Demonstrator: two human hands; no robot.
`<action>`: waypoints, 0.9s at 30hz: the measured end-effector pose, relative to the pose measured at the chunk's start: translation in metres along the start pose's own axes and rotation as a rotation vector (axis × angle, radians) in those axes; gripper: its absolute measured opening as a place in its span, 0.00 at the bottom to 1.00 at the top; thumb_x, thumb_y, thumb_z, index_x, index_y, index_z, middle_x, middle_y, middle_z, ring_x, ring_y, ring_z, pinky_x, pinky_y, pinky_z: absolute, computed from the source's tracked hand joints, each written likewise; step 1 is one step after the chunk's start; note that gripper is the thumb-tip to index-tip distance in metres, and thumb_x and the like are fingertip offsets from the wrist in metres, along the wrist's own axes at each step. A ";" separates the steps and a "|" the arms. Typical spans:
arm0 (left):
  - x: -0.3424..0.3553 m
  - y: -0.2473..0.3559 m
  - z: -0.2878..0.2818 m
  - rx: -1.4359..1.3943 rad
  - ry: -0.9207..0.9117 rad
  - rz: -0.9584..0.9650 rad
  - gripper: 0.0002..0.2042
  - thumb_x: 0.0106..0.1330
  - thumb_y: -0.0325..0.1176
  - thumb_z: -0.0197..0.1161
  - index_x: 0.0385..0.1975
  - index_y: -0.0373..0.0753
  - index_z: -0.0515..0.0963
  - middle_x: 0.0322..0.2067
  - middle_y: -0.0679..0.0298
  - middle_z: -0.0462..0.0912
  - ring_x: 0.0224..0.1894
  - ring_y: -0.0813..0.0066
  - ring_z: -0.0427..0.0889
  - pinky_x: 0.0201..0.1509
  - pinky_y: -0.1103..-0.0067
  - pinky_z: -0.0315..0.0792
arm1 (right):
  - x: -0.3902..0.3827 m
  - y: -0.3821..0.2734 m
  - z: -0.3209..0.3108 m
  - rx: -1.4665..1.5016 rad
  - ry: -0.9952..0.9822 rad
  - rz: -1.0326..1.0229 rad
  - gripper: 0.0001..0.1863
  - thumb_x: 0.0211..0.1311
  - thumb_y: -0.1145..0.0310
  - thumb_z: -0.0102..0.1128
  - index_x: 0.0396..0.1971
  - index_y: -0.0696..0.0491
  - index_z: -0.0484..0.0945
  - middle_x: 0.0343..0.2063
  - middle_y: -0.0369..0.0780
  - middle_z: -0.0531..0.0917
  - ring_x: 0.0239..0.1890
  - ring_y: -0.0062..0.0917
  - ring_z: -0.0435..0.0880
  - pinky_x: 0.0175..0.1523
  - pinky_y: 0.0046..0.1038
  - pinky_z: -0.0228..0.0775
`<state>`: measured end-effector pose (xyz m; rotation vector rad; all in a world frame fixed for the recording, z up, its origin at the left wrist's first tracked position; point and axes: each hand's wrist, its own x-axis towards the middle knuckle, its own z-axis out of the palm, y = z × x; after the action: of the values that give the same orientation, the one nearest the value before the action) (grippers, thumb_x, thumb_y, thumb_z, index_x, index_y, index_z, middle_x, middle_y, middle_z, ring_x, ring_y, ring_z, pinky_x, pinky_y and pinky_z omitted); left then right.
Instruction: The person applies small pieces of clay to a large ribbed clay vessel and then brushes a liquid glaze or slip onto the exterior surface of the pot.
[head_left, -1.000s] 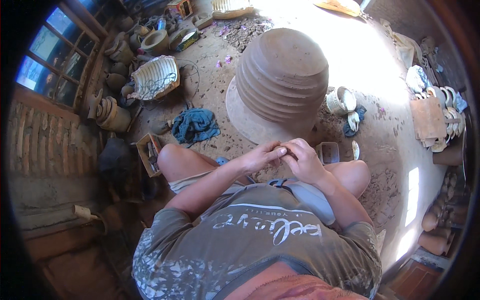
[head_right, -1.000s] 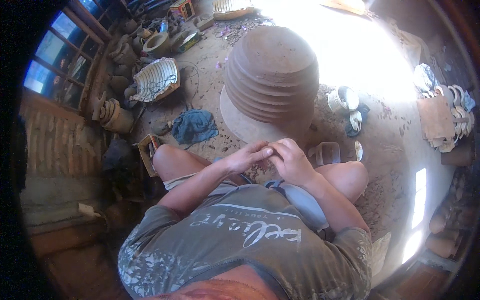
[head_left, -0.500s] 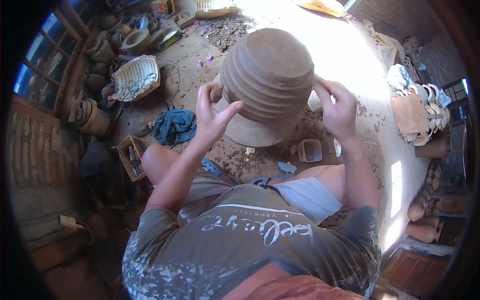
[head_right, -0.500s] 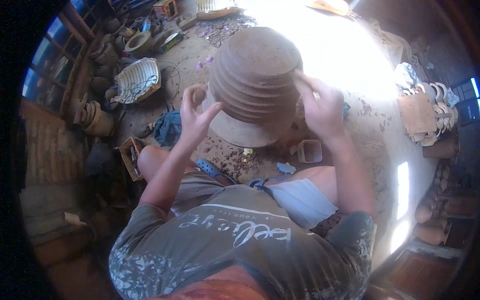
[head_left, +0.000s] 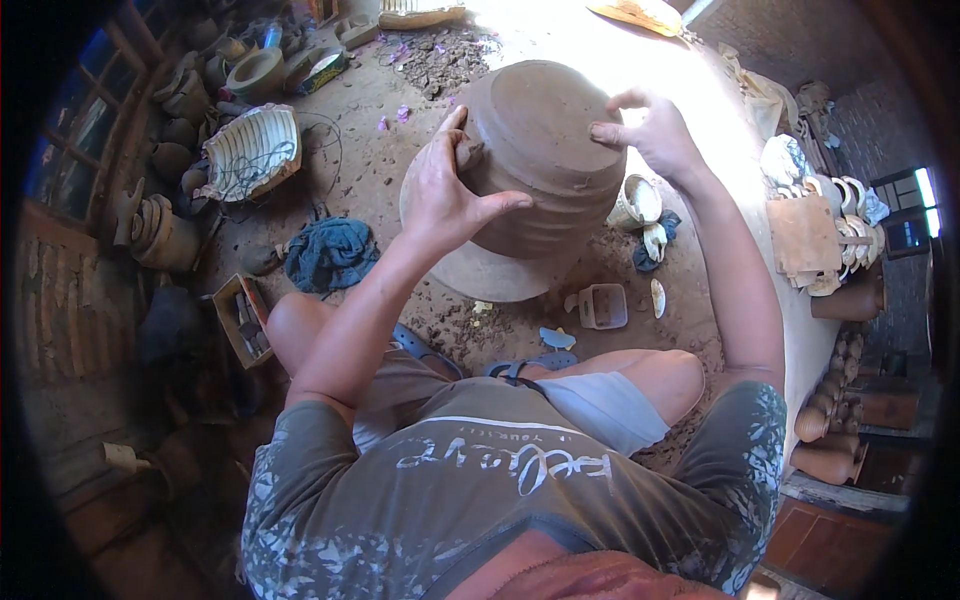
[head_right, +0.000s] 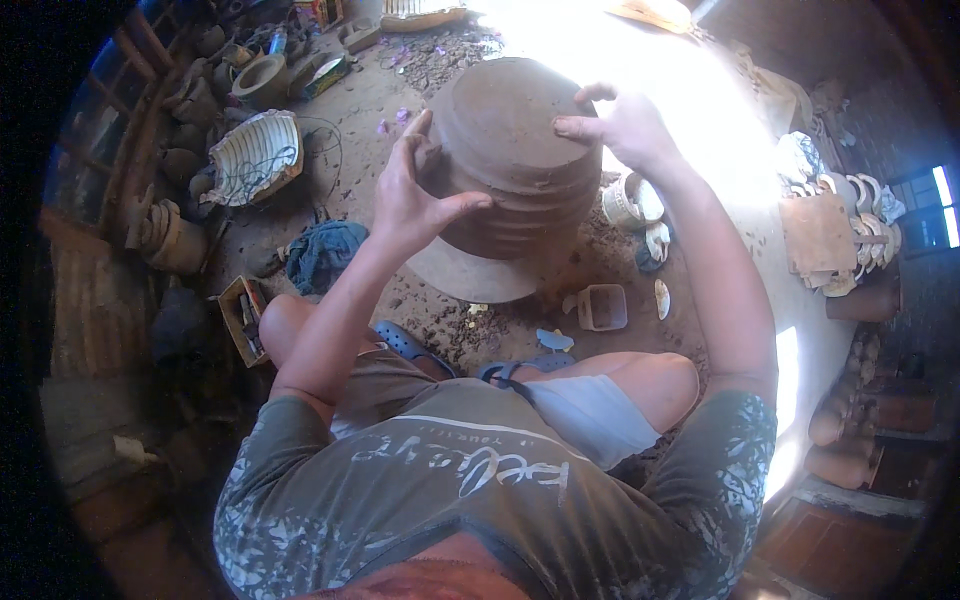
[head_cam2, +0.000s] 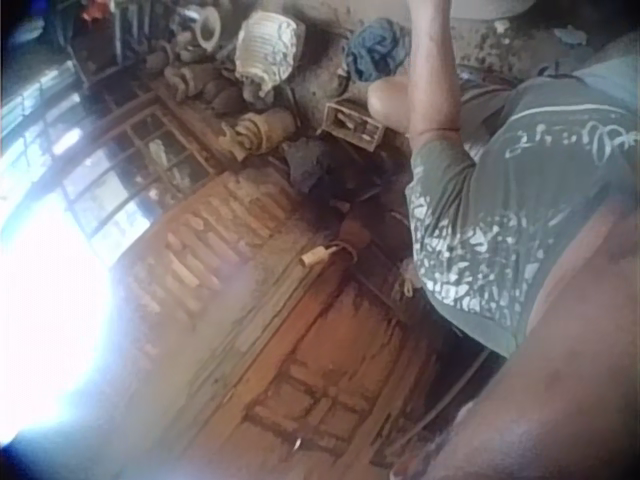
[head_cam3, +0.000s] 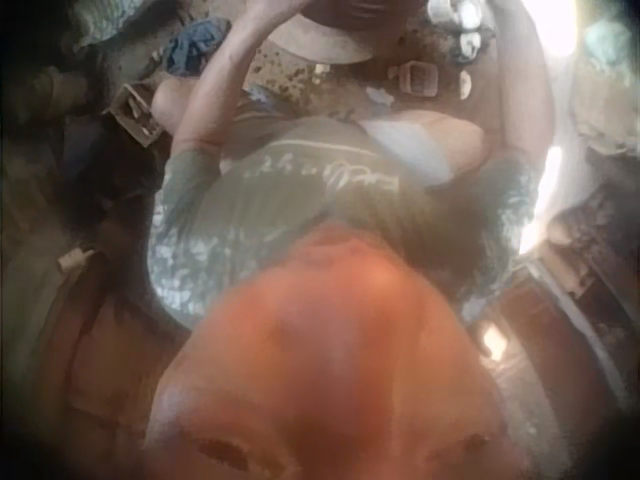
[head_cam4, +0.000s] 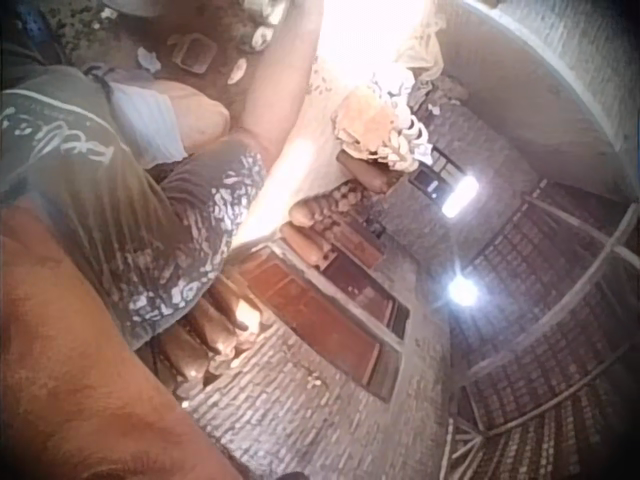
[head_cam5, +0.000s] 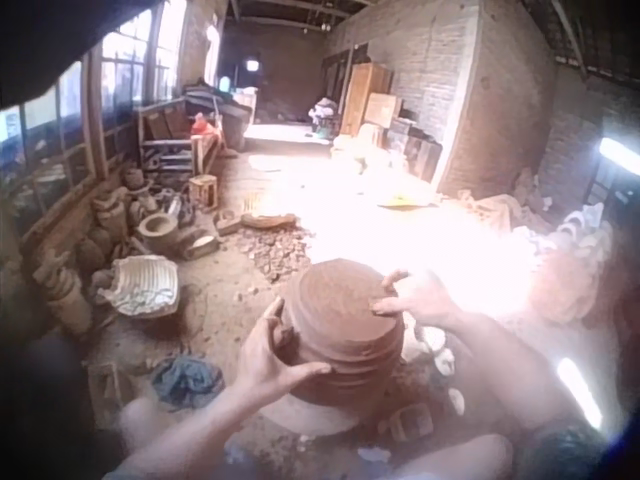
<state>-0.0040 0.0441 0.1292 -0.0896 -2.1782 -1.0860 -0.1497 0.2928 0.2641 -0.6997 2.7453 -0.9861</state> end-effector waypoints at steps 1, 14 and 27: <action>-0.001 0.002 0.001 -0.020 -0.014 -0.047 0.66 0.36 0.58 0.89 0.73 0.26 0.60 0.59 0.41 0.79 0.58 0.49 0.83 0.61 0.63 0.78 | 0.004 -0.003 0.000 -0.007 0.030 -0.016 0.32 0.54 0.60 0.84 0.55 0.59 0.82 0.54 0.51 0.84 0.61 0.33 0.80 0.67 0.34 0.70; -0.019 0.020 0.010 0.055 0.084 -0.017 0.67 0.35 0.58 0.88 0.73 0.24 0.59 0.59 0.43 0.79 0.56 0.49 0.84 0.58 0.63 0.79 | 0.021 0.015 0.012 -0.387 0.043 -0.288 0.49 0.64 0.33 0.64 0.73 0.57 0.70 0.74 0.59 0.65 0.79 0.49 0.59 0.80 0.46 0.53; -0.022 0.023 0.013 0.064 0.069 -0.071 0.68 0.35 0.58 0.89 0.76 0.31 0.58 0.50 0.47 0.86 0.52 0.51 0.87 0.55 0.65 0.81 | -0.014 -0.038 0.033 -0.877 -0.130 -0.514 0.63 0.62 0.16 0.43 0.75 0.61 0.65 0.81 0.44 0.55 0.82 0.49 0.53 0.83 0.52 0.43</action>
<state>0.0132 0.0737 0.1257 0.0538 -2.1659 -1.0421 -0.1140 0.2546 0.2626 -1.5598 2.8474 0.3082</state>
